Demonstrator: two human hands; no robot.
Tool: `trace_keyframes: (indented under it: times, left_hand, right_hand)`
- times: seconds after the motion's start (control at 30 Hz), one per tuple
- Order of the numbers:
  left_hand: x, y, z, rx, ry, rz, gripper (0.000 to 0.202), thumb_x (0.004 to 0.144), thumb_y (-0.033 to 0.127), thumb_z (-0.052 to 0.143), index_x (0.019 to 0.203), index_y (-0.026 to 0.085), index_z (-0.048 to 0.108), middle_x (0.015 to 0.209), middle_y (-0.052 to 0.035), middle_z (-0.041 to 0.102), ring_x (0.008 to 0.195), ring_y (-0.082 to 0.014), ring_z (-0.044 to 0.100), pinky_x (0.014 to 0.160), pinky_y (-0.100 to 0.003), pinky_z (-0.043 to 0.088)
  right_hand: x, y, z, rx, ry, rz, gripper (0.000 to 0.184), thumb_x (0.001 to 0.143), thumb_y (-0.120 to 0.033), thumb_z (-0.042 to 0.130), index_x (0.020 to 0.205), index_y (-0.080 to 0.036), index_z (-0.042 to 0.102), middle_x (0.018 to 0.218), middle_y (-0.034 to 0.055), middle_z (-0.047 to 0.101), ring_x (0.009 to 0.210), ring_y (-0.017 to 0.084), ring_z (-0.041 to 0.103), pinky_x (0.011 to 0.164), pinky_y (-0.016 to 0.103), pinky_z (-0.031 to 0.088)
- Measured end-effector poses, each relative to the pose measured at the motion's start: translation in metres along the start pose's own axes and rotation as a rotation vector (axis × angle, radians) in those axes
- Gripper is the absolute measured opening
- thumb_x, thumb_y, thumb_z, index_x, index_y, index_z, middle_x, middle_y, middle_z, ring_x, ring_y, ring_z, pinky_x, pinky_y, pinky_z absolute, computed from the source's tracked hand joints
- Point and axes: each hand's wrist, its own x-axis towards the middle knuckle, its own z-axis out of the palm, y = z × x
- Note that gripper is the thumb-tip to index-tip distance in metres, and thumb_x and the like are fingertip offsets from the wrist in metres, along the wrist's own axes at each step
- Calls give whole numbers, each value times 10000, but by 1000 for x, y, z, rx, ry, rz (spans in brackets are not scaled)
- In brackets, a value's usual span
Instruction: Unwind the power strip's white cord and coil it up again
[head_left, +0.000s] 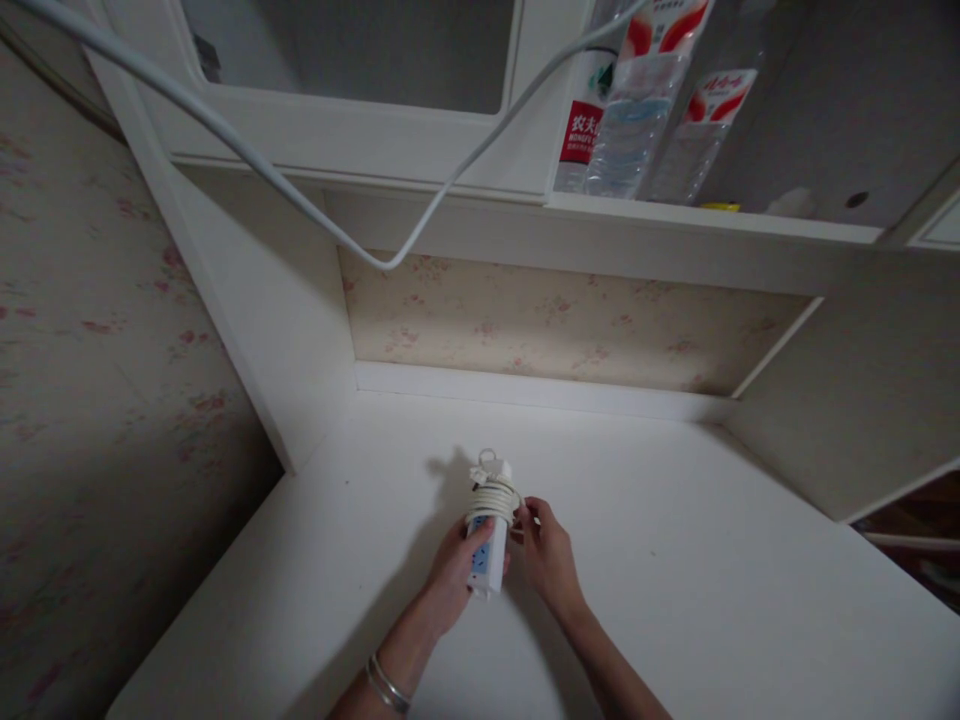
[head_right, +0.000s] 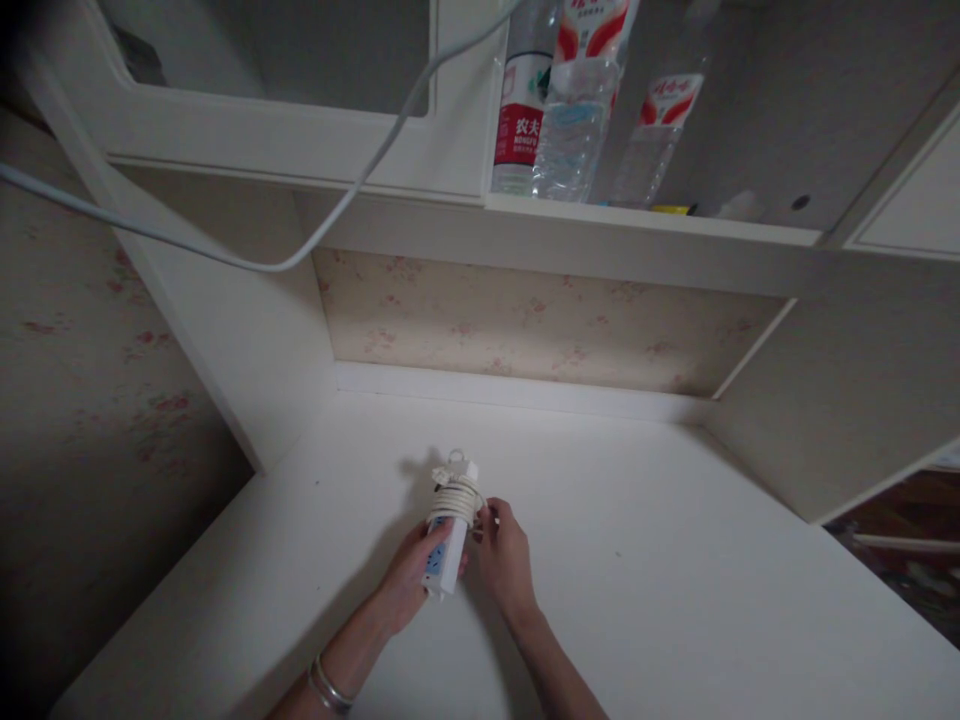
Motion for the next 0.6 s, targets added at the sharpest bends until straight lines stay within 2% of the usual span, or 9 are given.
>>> trace_keyframes:
  times: [0.1,0.17,0.27,0.37,0.43,0.5,0.6]
  left_hand:
    - [-4,2,2,-7,-65,-23,366,701,367,750,973,170,604,735,-8,639,598,-146,621,610,-303,528]
    - [-8,5,3,-8,-109,-35,369,692,337,759,983,179,596,747,2,625,580,-131,601,601,-310,535]
    - [-12,10,4,15,-181,-49,446,708,331,748,1094,197,567,792,-3,616,560,-123,584,549,-299,529]
    - [-15,11,3,61,-254,-65,562,699,302,757,1201,217,519,848,-15,621,567,-128,589,532,-301,530]
    - [-14,9,2,93,-270,-96,542,680,294,768,1162,190,544,846,-23,622,566,-132,593,532,-306,533]
    - [-13,7,1,126,-273,-125,449,670,309,771,1043,136,592,780,-25,612,550,-132,589,530,-300,529]
    - [-11,7,0,187,-327,-139,372,657,324,772,904,97,611,709,-30,600,528,-134,585,507,-274,504]
  right_hand:
    - [5,7,2,249,46,79,354,881,-534,433,992,-208,511,943,79,668,790,203,639,673,313,510]
    - [9,10,2,337,97,132,372,843,-553,495,965,-203,531,856,44,666,733,189,622,626,286,490]
    - [16,10,1,467,149,231,374,772,-546,601,903,-199,556,732,0,648,651,167,590,577,261,462]
    - [27,7,-8,622,169,306,359,692,-491,700,872,-209,569,700,-17,653,627,159,583,588,269,463]
    - [34,4,-16,686,143,346,360,646,-456,750,851,-212,582,680,-21,655,602,153,577,583,272,458]
    - [40,1,-25,700,95,360,355,627,-434,777,829,-205,597,684,-12,664,594,148,577,577,269,450]
    - [46,-3,-36,698,33,323,339,636,-426,787,820,-200,613,735,8,687,631,149,599,599,267,456]
